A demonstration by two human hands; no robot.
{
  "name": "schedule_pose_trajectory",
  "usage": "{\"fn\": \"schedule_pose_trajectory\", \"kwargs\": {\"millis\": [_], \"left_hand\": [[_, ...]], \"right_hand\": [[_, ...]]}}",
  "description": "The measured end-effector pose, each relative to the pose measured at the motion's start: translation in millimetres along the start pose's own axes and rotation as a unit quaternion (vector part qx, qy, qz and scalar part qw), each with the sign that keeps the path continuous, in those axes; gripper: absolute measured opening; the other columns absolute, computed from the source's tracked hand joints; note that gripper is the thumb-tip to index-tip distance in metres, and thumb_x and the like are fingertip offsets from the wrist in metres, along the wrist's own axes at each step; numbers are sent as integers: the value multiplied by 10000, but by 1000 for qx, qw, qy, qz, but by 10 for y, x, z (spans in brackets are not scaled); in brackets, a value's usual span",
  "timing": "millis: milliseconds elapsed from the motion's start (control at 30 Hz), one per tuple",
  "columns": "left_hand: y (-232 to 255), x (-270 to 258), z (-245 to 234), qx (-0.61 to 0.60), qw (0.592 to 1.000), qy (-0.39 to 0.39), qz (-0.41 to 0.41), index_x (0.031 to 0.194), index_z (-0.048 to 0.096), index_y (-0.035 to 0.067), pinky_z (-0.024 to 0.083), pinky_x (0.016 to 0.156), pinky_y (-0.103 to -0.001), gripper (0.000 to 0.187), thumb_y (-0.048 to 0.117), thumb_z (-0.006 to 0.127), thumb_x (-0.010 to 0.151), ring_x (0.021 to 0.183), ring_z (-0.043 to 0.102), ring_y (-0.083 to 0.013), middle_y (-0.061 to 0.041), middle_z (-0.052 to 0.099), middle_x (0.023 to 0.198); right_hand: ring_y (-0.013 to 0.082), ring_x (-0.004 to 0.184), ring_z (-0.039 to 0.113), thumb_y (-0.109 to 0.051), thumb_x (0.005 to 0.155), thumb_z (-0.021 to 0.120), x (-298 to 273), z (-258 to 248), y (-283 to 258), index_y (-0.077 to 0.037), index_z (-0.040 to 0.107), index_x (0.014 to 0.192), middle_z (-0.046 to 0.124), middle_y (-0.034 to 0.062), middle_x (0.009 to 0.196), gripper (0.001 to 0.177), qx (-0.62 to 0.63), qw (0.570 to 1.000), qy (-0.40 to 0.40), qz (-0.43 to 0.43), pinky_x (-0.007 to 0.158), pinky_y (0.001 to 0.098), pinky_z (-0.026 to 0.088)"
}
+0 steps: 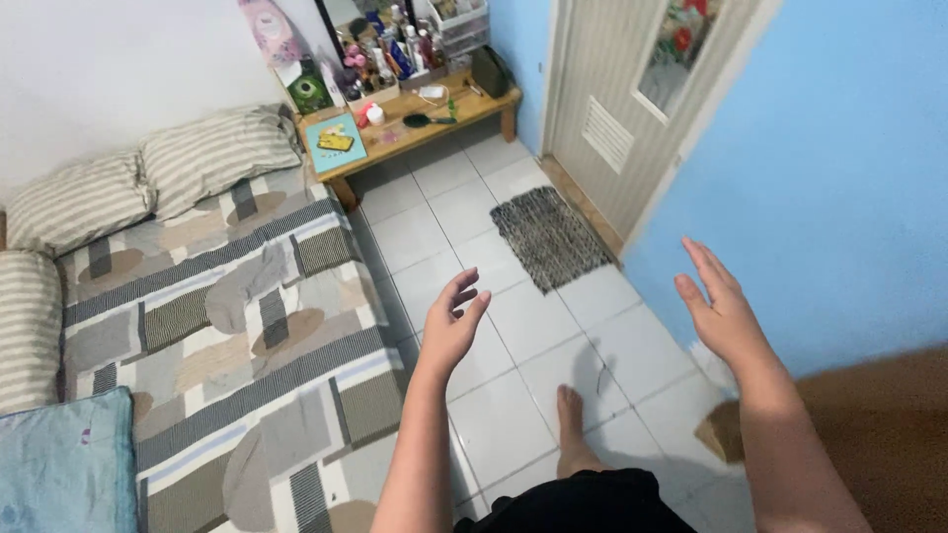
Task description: The person is seen cleaning their dresser and then going to another room to turn on the AC and spray room freshener.
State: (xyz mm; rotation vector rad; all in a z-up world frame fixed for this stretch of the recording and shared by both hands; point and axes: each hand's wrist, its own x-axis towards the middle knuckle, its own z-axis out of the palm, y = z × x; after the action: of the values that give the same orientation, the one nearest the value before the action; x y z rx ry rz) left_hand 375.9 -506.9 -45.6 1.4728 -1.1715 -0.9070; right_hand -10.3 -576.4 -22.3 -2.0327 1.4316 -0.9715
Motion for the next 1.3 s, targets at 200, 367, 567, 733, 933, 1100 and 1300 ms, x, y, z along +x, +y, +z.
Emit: {"fn": "schedule_pose_trajectory", "kwargs": {"millis": [200, 367, 567, 733, 933, 1100, 1300], "left_hand": [[163, 1250, 272, -4, 998, 51, -24, 1425, 565, 95, 460, 1048, -451, 588, 336, 712, 908, 1274, 632, -250, -87, 640, 1421], [173, 1888, 381, -5, 996, 87, -21, 1418, 580, 94, 473, 1035, -438, 579, 352, 711, 917, 1272, 646, -246, -84, 658, 1414], [-133, 2793, 168, 3, 991, 122, -49, 1411, 589, 99, 496, 1014, -440, 584, 356, 714, 901, 1273, 649, -265, -106, 666, 1391], [-274, 3832, -151, 17, 987, 144, -62, 1420, 583, 103, 478, 1046, -460, 574, 352, 705, 917, 1288, 636, -285, -123, 647, 1408], [-335, 5113, -315, 26, 988, 138, -71, 1415, 588, 106, 462, 1042, -473, 574, 344, 706, 907, 1278, 635, -287, -109, 649, 1410], [-392, 5888, -335, 14, 986, 147, -72, 1414, 587, 103, 478, 1038, -475, 564, 331, 703, 912, 1285, 639, -275, -93, 657, 1415], [-653, 6674, -377, -3, 982, 178, -63, 1410, 573, 88, 532, 974, -451, 572, 333, 717, 913, 1278, 625, -257, -94, 647, 1417]], "right_hand": [[364, 1489, 402, -333, 1034, 540, 1566, 107, 308, -58, 441, 1540, 454, 219, 1578, 584, 9, 995, -68, -77, 1213, 432, 308], [367, 1493, 384, -307, 1031, 536, 2549, 259, 190, -68, 449, 1544, 446, 219, 1586, 572, 10, 990, -110, -89, 1208, 424, 289], [366, 1494, 388, -313, 1037, 537, 3836, 813, 513, -62, 446, 1535, 444, 213, 1585, 565, 31, 981, -149, -120, 1204, 423, 295], [376, 1486, 402, -325, 1053, 540, 4774, 1293, 529, -57, 454, 1531, 452, 218, 1580, 555, 21, 975, -162, -149, 1203, 437, 313], [367, 1488, 410, -341, 1053, 522, 5854, 1715, 414, -80, 464, 1533, 475, 213, 1561, 550, 7, 974, -174, -145, 1201, 455, 335], [384, 1485, 363, -321, 1035, 529, 6615, 2027, 464, -95, 444, 1545, 435, 219, 1583, 565, -17, 970, -199, -136, 1191, 476, 282], [346, 1501, 361, -379, 1015, 525, 7582, 2650, 1002, -161, 447, 1549, 419, 158, 1611, 582, -3, 965, -243, -99, 1204, 453, 307]]}}
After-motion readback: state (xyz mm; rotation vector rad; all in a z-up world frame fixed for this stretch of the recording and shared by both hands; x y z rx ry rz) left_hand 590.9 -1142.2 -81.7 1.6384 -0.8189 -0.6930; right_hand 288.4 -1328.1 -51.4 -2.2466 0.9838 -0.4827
